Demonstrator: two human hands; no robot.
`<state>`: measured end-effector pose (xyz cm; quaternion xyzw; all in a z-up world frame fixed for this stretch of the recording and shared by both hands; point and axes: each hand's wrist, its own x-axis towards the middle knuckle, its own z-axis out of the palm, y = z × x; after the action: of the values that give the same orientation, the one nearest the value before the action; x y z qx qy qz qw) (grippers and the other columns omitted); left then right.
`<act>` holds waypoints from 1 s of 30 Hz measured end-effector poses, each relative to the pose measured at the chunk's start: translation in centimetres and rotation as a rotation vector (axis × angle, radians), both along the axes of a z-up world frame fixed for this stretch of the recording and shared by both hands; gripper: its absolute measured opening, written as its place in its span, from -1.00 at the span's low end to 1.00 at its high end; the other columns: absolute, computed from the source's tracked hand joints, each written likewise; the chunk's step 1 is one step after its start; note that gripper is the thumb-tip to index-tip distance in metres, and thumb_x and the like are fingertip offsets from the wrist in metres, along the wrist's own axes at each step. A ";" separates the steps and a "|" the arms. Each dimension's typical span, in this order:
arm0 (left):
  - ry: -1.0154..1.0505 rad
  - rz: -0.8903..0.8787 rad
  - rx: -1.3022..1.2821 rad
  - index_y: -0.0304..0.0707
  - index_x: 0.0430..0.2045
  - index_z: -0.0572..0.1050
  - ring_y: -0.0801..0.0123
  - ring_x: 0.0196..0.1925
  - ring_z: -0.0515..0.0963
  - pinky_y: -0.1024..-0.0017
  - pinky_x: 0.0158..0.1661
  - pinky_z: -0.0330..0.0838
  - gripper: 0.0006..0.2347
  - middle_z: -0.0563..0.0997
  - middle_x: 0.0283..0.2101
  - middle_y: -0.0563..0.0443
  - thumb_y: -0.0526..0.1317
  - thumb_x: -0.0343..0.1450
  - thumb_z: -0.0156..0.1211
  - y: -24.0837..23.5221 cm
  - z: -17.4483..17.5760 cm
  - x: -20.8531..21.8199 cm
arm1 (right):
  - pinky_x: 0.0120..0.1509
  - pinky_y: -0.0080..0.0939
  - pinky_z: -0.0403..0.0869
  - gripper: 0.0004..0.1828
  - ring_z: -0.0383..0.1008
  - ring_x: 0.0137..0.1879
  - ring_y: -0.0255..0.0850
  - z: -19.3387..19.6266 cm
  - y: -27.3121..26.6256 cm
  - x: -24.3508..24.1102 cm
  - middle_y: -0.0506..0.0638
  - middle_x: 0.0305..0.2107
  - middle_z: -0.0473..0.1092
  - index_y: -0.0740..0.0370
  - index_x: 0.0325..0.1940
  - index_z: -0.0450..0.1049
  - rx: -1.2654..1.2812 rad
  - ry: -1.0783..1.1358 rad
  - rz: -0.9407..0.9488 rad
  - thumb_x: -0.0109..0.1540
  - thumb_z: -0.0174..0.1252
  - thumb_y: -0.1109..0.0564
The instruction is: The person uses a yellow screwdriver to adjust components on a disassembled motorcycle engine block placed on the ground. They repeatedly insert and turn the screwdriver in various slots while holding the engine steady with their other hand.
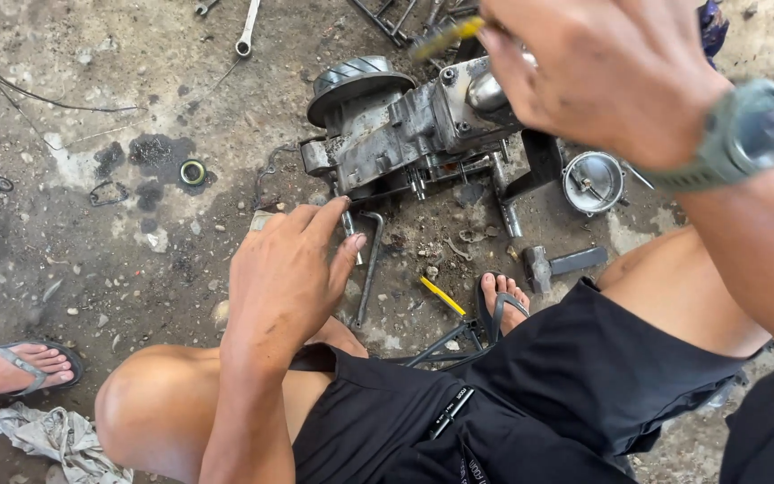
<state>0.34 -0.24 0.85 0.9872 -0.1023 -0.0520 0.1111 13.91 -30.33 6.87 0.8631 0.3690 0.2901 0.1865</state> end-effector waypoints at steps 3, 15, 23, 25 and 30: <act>-0.062 -0.008 -0.010 -0.06 0.10 0.52 -0.09 -0.15 0.61 0.01 -0.20 0.49 -0.65 0.65 -0.11 0.01 0.06 0.52 0.08 0.4 0.0 -0.2 | -0.25 -0.07 0.29 -0.82 0.37 -0.26 -0.10 0.4 -1.1 -3.1 -0.03 -0.25 0.39 0.10 -0.06 0.47 0.237 0.181 0.105 0.57 0.29 0.06; -0.095 -0.073 -0.009 -0.12 0.13 0.53 0.03 -0.10 0.62 0.06 -0.18 0.50 -0.63 0.65 -0.07 0.02 0.04 0.52 0.07 -0.3 -0.1 -1.0 | 0.13 0.02 0.15 -0.75 0.42 -0.15 -0.03 -10.2 -4.3 -7.1 0.11 -0.29 0.50 0.32 -0.29 0.40 0.776 0.256 0.028 0.38 0.32 0.21; -0.044 -0.036 -0.018 -0.11 0.14 0.53 -0.01 -0.09 0.61 0.07 -0.13 0.48 -0.63 0.65 -0.04 0.01 0.03 0.52 0.07 -0.3 0.2 -1.0 | 0.16 0.01 0.11 -0.75 0.40 -0.17 -0.09 -11.5 -3.6 -7.0 0.11 -0.33 0.49 0.27 -0.36 0.41 0.836 0.183 0.054 0.35 0.32 0.22; -0.061 -0.043 0.000 -0.13 0.13 0.53 0.01 -0.07 0.59 0.05 -0.16 0.49 -0.63 0.65 -0.04 0.02 0.03 0.52 0.08 -0.3 0.2 -0.9 | 0.11 0.02 0.11 -0.73 0.37 -0.21 -0.06 -11.2 -3.6 -6.7 0.13 -0.34 0.47 0.29 -0.35 0.36 0.837 0.163 0.064 0.36 0.30 0.23; -0.066 -0.056 -0.002 -0.14 0.13 0.54 -0.01 -0.10 0.60 0.06 -0.15 0.49 -0.63 0.66 -0.03 0.00 0.03 0.51 0.09 -0.7 0.1 -0.6 | 0.05 -0.06 0.13 -0.72 0.27 -0.26 -0.15 -11.9 -0.9 -6.7 0.07 -0.37 0.44 0.23 -0.40 0.36 0.854 0.170 0.097 0.32 0.30 0.17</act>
<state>-0.22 -0.95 0.91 0.9850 -0.1334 -0.0225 0.1071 7.18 -31.24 -5.05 0.8652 0.2702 0.3531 -0.2318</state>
